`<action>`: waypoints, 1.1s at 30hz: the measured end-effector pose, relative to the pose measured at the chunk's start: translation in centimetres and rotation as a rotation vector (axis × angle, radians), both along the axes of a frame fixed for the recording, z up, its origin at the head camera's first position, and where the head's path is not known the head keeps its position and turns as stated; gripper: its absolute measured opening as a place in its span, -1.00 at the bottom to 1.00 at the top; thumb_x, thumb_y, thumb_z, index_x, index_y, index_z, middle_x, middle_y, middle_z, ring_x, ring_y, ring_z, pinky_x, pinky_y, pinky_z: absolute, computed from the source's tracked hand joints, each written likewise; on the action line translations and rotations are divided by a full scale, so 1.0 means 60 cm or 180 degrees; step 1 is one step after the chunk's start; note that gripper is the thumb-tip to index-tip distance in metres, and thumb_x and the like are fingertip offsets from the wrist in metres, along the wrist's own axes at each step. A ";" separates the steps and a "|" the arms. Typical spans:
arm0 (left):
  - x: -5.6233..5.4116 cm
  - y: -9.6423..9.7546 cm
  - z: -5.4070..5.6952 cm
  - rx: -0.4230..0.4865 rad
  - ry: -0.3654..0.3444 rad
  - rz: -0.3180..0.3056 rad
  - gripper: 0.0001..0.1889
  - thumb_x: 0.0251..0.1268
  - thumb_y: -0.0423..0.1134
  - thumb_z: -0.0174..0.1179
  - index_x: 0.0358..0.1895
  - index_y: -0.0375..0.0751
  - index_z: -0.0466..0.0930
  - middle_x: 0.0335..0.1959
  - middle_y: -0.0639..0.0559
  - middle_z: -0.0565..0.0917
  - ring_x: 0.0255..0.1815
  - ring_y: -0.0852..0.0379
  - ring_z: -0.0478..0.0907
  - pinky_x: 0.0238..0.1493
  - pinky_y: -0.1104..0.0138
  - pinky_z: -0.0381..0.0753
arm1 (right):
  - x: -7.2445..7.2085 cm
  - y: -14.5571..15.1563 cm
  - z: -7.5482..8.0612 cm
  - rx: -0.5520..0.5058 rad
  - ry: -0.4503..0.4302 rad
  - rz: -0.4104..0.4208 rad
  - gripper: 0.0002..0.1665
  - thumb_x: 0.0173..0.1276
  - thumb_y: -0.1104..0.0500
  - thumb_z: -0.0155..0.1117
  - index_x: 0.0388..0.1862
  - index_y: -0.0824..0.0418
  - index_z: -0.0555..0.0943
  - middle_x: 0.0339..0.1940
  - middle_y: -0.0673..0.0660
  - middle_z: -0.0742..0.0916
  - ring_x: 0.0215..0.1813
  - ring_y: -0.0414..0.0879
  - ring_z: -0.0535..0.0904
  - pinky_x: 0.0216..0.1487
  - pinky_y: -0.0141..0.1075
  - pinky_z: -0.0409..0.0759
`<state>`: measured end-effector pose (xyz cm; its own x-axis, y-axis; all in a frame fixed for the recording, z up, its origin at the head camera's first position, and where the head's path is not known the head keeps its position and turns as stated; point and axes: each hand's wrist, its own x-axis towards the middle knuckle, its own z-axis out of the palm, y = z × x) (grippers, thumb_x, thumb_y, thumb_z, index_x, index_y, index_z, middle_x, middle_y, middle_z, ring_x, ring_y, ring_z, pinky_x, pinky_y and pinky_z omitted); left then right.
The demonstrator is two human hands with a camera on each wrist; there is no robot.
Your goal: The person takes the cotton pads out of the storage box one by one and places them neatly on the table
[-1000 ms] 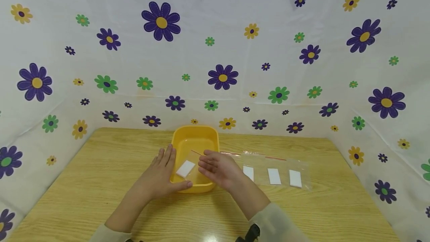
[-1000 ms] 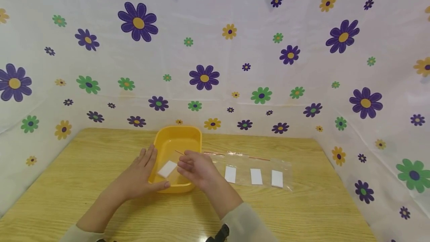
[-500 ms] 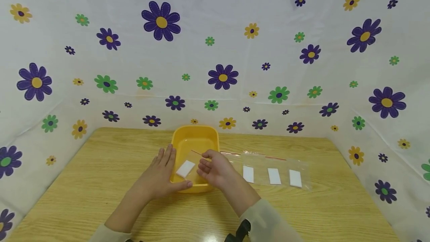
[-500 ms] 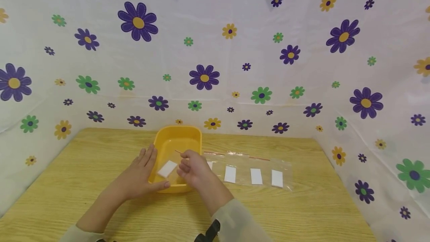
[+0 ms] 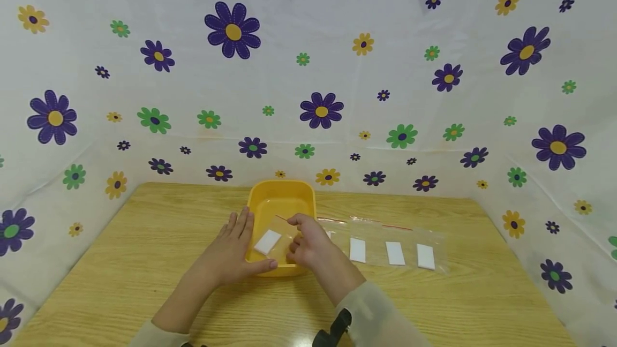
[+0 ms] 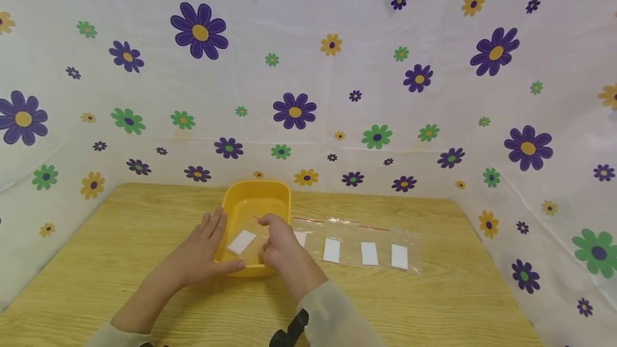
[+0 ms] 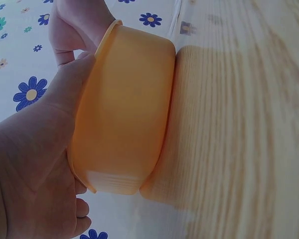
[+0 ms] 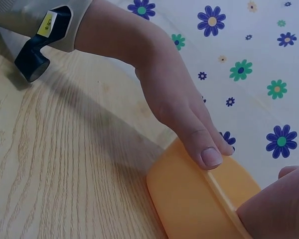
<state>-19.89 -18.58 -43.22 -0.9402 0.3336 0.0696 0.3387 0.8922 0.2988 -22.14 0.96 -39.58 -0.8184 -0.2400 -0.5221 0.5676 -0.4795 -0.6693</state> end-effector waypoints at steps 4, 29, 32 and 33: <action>0.000 -0.003 -0.002 0.0008 0.0003 0.0009 0.32 0.07 0.63 0.01 0.57 -0.44 -0.12 0.63 -0.31 -0.19 0.61 -0.37 -0.25 0.56 -0.12 -0.05 | -0.002 -0.007 -0.002 -0.0036 -0.0046 -0.0125 0.09 0.33 0.24 0.13 0.59 0.41 -0.33 0.56 0.59 -0.22 0.57 0.50 -0.22 0.57 0.22 -0.18; -0.005 -0.004 -0.005 -0.0018 0.0002 -0.0002 0.34 0.03 0.66 0.00 0.56 -0.45 -0.10 0.62 -0.32 -0.15 0.60 -0.39 -0.19 0.56 -0.12 -0.03 | -0.030 -0.060 -0.043 0.0678 0.0323 -0.0275 -0.49 0.33 0.46 0.10 0.28 0.31 0.47 -0.59 -0.03 0.43 -0.65 -0.24 0.29 -0.62 -0.49 0.33; -0.005 -0.003 -0.006 0.0000 -0.0002 0.0001 0.34 0.03 0.65 0.02 0.56 -0.45 -0.10 0.62 -0.32 -0.15 0.60 -0.39 -0.19 0.56 -0.12 -0.04 | -0.031 -0.061 -0.044 0.0603 0.0443 -0.0310 -0.48 0.34 0.47 0.06 0.29 0.32 0.50 -0.55 -0.02 0.46 -0.66 -0.27 0.28 -0.66 -0.51 0.29; -0.005 -0.003 -0.006 0.0000 0.0004 0.0001 0.34 0.03 0.65 0.02 0.56 -0.45 -0.10 0.62 -0.32 -0.15 0.60 -0.39 -0.19 0.56 -0.12 -0.03 | -0.031 -0.061 -0.043 0.0589 0.0492 -0.0307 -0.49 0.34 0.46 0.07 0.28 0.33 0.50 -0.52 -0.01 0.47 -0.64 -0.28 0.29 -0.66 -0.52 0.30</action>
<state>-20.20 -18.77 -43.58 -0.9402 0.3333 0.0708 0.3388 0.8922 0.2985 -23.99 -2.68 -42.17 -0.9064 -0.0690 -0.4168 0.4093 -0.3877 -0.8259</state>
